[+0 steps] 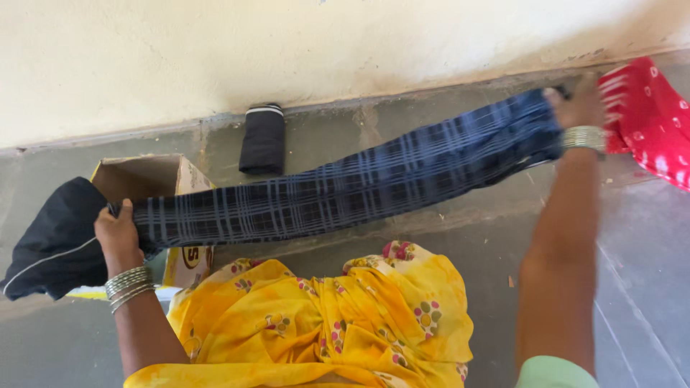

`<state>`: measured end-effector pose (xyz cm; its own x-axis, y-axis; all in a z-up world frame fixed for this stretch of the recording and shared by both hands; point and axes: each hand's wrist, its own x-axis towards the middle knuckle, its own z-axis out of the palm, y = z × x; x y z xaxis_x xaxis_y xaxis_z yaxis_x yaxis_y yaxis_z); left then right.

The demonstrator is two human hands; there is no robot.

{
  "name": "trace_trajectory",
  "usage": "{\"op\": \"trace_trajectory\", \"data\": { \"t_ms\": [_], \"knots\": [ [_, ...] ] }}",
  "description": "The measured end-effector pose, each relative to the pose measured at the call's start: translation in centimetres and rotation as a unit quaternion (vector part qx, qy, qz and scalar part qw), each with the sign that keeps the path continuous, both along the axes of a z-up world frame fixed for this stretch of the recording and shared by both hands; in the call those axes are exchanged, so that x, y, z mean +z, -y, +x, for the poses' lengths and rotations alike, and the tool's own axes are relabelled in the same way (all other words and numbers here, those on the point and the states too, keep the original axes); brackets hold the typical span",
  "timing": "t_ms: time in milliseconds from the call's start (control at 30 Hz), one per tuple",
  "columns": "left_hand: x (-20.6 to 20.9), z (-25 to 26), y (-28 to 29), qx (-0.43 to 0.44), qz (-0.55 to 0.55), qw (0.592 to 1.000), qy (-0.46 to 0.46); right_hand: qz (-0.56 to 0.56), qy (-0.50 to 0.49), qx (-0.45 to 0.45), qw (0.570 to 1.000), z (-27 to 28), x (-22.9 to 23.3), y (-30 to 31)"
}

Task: The person sits on the floor and folds several pieces of clothing by hand, including dark pants, a checkered garment, and a light blue shirt. Each item is smoothed, folded into a compact shape, and placed in a neat stack beside a cardboard box.

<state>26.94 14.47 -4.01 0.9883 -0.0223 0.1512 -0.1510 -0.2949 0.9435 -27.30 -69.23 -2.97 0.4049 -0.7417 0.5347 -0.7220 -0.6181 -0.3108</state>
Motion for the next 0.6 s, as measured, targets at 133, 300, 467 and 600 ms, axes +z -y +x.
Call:
{"op": "trace_trajectory", "data": {
  "t_ms": [133,300,467,600],
  "knots": [
    [-3.2,2.4,0.1,0.041,0.146,0.988,0.016,-0.007,-0.012,0.055,0.998,10.4,-7.3,-4.1],
    [-3.8,2.2,0.3,0.025,-0.007,0.999,-0.047,-0.104,-0.136,0.350,0.921,21.1,-18.0,-19.6],
    [1.6,0.3,-0.4,-0.011,-0.237,0.966,-0.098,0.109,-0.389,0.342,0.848,25.1,-22.9,-40.6],
    [3.0,0.1,-1.6,-0.013,-0.297,0.949,-0.103,0.257,-0.462,0.293,0.797,26.7,-22.3,-47.7]
  ]
}}
